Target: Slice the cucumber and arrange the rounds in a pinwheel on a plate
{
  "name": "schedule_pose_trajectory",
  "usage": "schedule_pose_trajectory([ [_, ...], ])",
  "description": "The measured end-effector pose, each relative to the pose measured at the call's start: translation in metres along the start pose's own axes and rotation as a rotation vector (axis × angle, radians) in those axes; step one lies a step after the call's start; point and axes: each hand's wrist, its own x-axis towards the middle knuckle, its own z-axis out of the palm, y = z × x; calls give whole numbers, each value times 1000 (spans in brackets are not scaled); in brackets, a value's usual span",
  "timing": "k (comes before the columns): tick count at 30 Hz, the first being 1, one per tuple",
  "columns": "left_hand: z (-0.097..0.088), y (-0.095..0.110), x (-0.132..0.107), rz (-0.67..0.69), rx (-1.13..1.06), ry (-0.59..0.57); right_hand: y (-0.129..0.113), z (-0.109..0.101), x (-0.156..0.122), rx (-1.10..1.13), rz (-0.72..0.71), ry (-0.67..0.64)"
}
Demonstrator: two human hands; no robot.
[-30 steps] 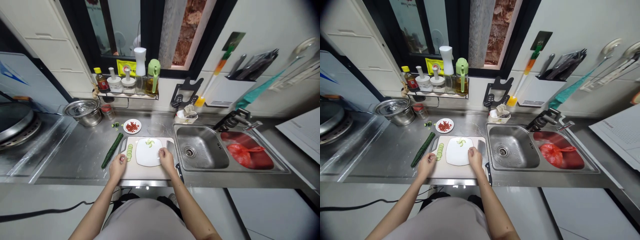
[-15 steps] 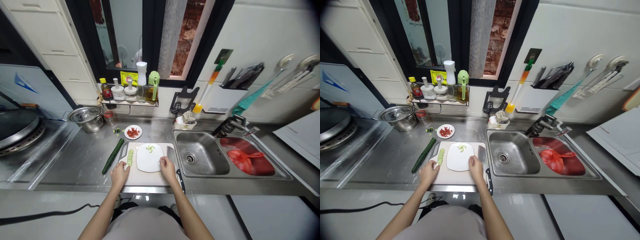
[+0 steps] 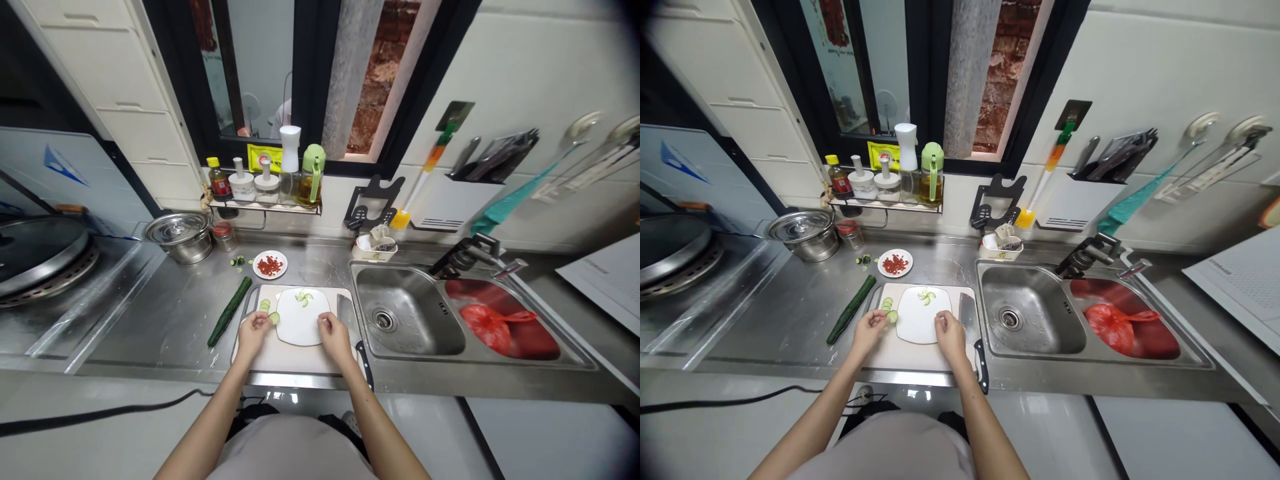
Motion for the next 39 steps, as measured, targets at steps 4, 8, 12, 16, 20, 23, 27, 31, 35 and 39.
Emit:
schedule_pose_trajectory([
  [4,17,38,0,-40,-188,-91,-26,-5,12,82,-77,-33],
  [8,30,69,-5,-5,-267,-158,-52,-12,24,258,-154,-78],
  [12,37,85,-6,51,-254,-250,-69,-19,33,346,-238,-121],
  [16,40,91,-4,96,-210,-304,-73,-23,38,339,-281,-168],
  [20,42,91,-5,117,-172,-314,-72,-23,38,357,-268,-174],
  [23,44,90,-6,144,-144,-312,-72,-23,36,397,-236,-172],
  [27,45,93,-8,178,-102,-322,-75,-25,35,419,-205,-199],
  [31,41,97,-8,227,-39,-327,-78,-25,37,429,-178,-214],
  [35,39,99,-9,301,50,-321,-79,-24,39,463,-153,-245],
  [39,39,99,-10,374,115,-297,-83,-27,40,506,-68,-274],
])
